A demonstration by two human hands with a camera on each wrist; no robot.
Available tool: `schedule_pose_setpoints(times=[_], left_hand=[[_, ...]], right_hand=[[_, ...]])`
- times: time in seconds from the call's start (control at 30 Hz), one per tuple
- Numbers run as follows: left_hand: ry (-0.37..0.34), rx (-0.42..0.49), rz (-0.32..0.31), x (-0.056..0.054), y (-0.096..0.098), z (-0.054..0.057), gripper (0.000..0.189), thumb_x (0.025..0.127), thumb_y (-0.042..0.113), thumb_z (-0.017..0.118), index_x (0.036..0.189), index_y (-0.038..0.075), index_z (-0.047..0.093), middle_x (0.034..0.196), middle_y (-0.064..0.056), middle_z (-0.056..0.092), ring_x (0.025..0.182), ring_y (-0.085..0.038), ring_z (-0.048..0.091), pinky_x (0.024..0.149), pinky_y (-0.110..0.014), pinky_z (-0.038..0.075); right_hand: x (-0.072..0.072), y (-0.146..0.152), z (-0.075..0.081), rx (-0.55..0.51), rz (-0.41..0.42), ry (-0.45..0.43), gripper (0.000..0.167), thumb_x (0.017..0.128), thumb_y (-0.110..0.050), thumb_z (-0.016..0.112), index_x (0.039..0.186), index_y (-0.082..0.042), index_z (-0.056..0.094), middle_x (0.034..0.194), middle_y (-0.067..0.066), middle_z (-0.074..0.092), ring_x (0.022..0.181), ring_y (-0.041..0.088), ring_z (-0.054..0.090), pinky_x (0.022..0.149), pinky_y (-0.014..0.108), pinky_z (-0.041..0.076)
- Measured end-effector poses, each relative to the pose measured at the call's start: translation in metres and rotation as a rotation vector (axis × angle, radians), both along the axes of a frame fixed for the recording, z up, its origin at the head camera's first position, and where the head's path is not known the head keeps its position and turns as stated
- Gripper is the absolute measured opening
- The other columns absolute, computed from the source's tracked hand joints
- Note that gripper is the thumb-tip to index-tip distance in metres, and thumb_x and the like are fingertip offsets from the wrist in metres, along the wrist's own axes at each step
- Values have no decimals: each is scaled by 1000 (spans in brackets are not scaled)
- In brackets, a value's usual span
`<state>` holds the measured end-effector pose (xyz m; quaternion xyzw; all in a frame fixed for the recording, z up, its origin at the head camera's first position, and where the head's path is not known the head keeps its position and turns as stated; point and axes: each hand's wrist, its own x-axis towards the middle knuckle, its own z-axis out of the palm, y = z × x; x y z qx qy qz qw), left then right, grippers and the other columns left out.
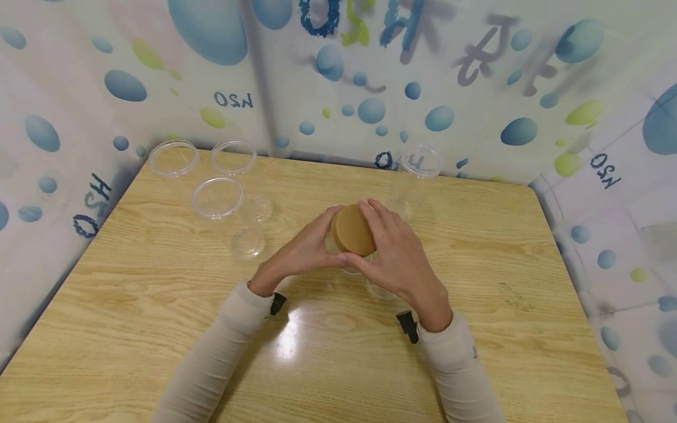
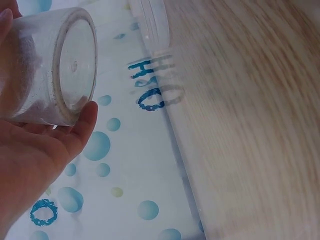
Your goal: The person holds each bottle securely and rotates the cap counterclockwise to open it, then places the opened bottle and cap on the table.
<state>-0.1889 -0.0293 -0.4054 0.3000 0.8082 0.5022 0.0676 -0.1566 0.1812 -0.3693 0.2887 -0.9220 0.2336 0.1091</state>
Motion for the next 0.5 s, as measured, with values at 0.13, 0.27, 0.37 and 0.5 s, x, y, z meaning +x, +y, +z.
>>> schedule_pose_setpoints(times=[0.13, 0.27, 0.37, 0.5], left_hand=[[8, -25, 7, 0, 1, 1, 88, 77, 25, 86, 146, 7, 36, 132, -6, 51, 115, -18, 52, 99, -39, 48], [8, -41, 7, 0, 0, 1, 89, 77, 24, 86, 147, 6, 34, 133, -6, 51, 116, -18, 52, 100, -37, 47], [3, -46, 4, 0, 0, 1, 89, 77, 25, 85, 147, 6, 34, 132, -6, 51, 116, -18, 52, 99, -38, 47], [6, -53, 1, 0, 0, 0, 89, 77, 26, 85, 147, 6, 33, 132, -6, 51, 116, -18, 52, 99, -38, 47]], right_hand=[[1, -2, -1, 24, -21, 34, 90, 81, -55, 75, 150, -9, 41, 148, 18, 46, 133, 38, 48, 99, 57, 46], [1, -3, 0, 32, -24, 31, 89, 81, -55, 75, 149, -8, 42, 147, 18, 48, 132, 37, 48, 97, 56, 48], [1, -3, 0, 34, -22, 22, 88, 82, -54, 75, 149, -8, 42, 148, 18, 47, 133, 37, 47, 97, 56, 48], [2, -2, 1, 23, -16, 6, 87, 82, -52, 75, 150, -9, 42, 150, 16, 45, 134, 36, 46, 98, 55, 48]])
